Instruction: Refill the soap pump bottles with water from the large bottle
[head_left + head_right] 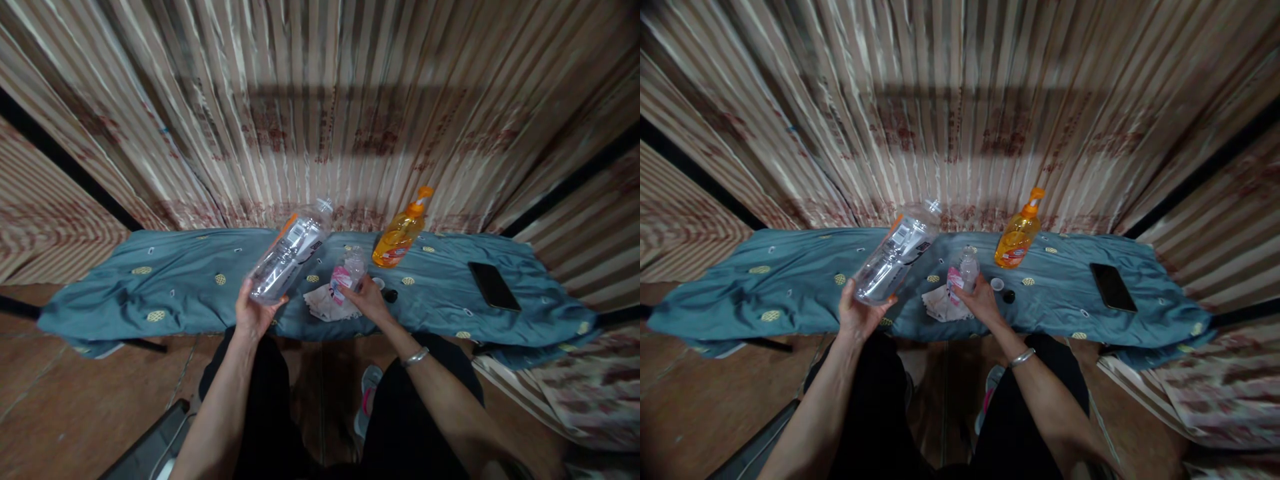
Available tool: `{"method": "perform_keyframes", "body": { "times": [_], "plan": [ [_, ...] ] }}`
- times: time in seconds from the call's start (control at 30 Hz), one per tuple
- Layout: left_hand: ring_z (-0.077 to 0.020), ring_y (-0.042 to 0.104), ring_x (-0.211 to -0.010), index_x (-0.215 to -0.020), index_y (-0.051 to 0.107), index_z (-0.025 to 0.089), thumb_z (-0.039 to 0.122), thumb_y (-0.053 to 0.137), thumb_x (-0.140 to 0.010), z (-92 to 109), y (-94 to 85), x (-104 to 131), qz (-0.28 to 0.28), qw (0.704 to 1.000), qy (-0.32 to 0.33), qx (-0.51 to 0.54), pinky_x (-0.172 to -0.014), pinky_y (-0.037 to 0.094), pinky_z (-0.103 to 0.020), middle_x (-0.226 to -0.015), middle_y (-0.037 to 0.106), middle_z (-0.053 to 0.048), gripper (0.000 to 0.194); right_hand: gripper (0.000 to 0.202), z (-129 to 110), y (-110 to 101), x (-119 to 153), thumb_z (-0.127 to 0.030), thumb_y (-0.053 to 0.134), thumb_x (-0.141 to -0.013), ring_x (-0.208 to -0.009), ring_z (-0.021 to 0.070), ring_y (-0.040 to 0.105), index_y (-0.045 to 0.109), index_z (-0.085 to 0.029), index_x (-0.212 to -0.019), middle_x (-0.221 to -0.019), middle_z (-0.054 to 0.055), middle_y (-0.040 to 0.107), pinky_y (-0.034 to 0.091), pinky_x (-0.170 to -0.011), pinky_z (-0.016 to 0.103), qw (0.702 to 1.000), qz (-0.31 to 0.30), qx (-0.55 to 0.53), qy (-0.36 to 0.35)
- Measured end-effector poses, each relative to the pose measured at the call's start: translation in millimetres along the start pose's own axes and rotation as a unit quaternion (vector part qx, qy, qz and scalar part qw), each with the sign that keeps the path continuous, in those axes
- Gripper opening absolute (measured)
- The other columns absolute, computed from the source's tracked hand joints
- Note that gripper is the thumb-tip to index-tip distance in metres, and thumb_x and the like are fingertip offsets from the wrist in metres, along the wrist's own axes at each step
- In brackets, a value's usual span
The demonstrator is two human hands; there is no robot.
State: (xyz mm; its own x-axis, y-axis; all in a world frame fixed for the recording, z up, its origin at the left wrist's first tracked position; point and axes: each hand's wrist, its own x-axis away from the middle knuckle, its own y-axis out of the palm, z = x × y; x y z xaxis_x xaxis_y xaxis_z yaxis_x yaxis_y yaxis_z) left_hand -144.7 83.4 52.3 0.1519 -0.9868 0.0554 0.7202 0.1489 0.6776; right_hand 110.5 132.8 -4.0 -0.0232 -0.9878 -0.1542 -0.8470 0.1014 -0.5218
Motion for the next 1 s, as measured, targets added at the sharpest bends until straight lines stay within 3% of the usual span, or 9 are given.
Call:
{"method": "perform_keyframes", "body": {
  "times": [0.27, 0.5, 0.73, 1.0],
  "plan": [
    [-0.0255, 0.069, -0.088, -0.112, 0.067, 0.023, 0.032, 0.081, -0.064, -0.6, 0.2, 4.5, -0.001, 1.000, -0.004, -0.017, -0.060, 0.060, -0.032, -0.108, 0.074, -0.008, 0.051, 0.028, -1.5, -0.4, -1.6, -0.035, 0.066, -0.093, -0.088, 0.0200, 0.069, 0.063, -0.016, -0.113, -0.105, 0.005, 0.069, 0.058, -0.080, 0.041, 1.000, 0.001, 0.006, 0.004],
    [-0.0196, 0.068, -0.072, -0.097, 0.070, 0.021, 0.037, 0.082, -0.060, 2.1, 4.7, 2.3, 0.009, 1.000, -0.003, -0.002, -0.048, 0.057, -0.026, -0.093, 0.074, -0.005, 0.042, 0.029, -3.1, -2.1, -2.1, -0.036, 0.065, -0.093, -0.086, 0.0192, 0.068, 0.062, -0.016, -0.115, -0.103, 0.005, 0.069, 0.058, -0.076, 0.039, 1.000, 0.013, 0.010, 0.003],
    [-0.0193, 0.069, -0.071, -0.099, 0.069, 0.022, 0.041, 0.081, -0.059, 5.5, -0.9, 1.9, 0.043, 0.999, 0.020, -0.012, -0.052, 0.059, -0.028, -0.093, 0.074, -0.004, 0.047, 0.030, -3.5, -2.7, -1.8, -0.037, 0.066, -0.093, -0.084, 0.0190, 0.068, 0.062, -0.016, -0.115, -0.101, 0.004, 0.068, 0.058, -0.076, 0.039, 1.000, 0.014, 0.001, -0.016],
    [-0.0200, 0.069, -0.075, -0.105, 0.068, 0.024, 0.043, 0.078, -0.062, 9.9, -7.5, -0.8, 0.041, 0.998, 0.043, -0.024, -0.050, 0.054, -0.024, -0.097, 0.074, -0.005, 0.048, 0.034, -2.2, -18.6, -7.9, -0.037, 0.065, -0.093, -0.092, 0.0214, 0.068, 0.060, -0.017, -0.120, -0.109, 0.006, 0.068, 0.058, -0.081, 0.043, 0.999, 0.013, -0.022, -0.045]
  ]
}}
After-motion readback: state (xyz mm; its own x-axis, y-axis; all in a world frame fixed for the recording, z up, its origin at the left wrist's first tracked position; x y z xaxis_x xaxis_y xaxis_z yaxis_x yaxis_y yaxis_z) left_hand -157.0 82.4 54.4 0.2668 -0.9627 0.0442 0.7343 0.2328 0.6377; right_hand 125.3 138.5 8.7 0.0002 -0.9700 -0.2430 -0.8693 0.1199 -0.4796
